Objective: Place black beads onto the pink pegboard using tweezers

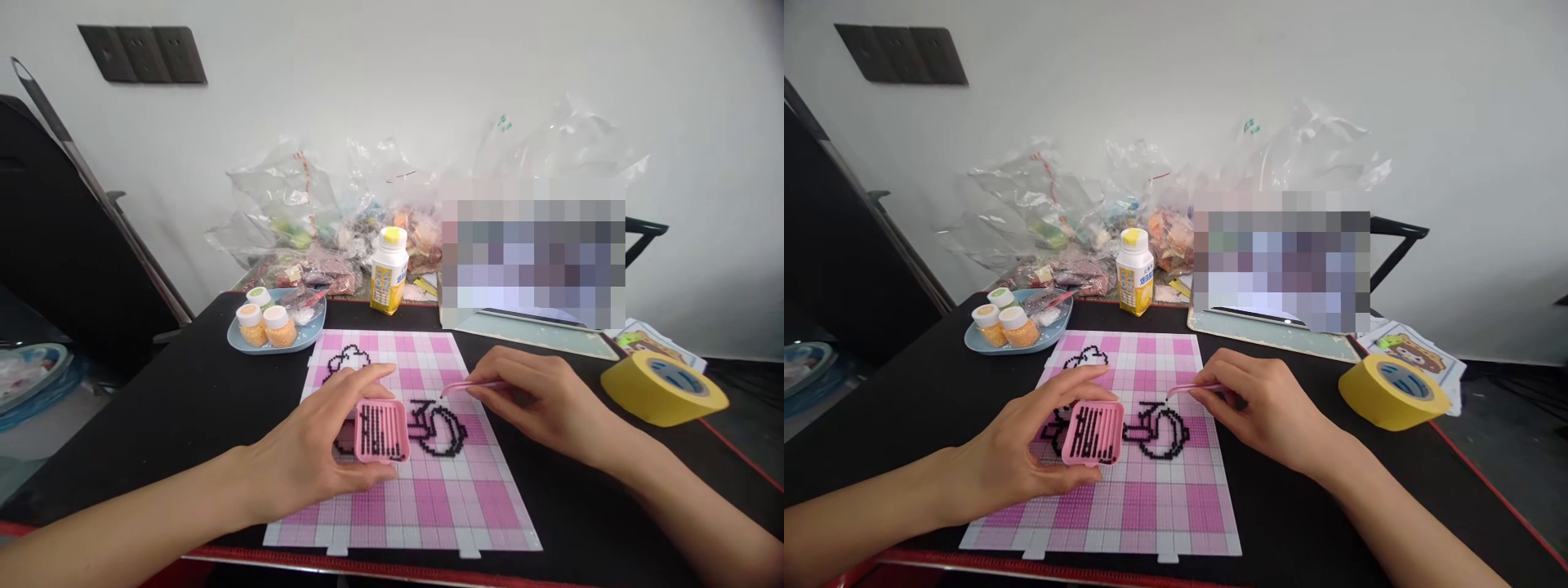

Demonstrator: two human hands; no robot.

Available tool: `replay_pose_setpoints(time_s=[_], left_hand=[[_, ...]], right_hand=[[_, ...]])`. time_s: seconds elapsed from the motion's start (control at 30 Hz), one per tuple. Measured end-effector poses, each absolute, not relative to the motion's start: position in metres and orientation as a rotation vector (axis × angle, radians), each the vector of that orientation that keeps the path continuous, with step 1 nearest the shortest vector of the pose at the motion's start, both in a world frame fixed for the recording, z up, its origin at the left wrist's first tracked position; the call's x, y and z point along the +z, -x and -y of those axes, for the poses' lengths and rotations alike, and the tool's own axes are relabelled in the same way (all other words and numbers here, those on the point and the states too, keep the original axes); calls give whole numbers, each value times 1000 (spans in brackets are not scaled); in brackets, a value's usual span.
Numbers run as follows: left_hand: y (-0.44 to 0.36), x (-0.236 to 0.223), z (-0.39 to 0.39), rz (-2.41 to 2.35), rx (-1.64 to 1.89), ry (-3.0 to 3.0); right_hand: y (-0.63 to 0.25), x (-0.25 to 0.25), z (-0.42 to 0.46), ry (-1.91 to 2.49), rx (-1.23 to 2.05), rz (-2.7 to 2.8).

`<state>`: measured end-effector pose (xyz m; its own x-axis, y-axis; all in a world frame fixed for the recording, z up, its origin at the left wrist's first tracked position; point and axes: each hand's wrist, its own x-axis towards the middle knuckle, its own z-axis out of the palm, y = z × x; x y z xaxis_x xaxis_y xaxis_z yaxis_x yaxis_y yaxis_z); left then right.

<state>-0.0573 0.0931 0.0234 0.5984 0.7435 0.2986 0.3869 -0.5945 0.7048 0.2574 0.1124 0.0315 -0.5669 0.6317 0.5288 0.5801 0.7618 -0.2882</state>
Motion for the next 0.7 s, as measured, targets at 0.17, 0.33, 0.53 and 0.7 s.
replay_pose_setpoints(time_s=[0.17,0.33,0.53,0.7], left_hand=[[58,23,-92,-890,809,-2229],[60,24,-93,-900,792,-2233],[61,24,-93,-904,780,-2228],[61,24,-92,-874,785,-2227]], right_hand=[[-258,27,-115,936,86,2400],[-258,29,-115,948,84,2425],[-257,28,-114,950,109,2418],[-257,28,-113,963,114,2419]])
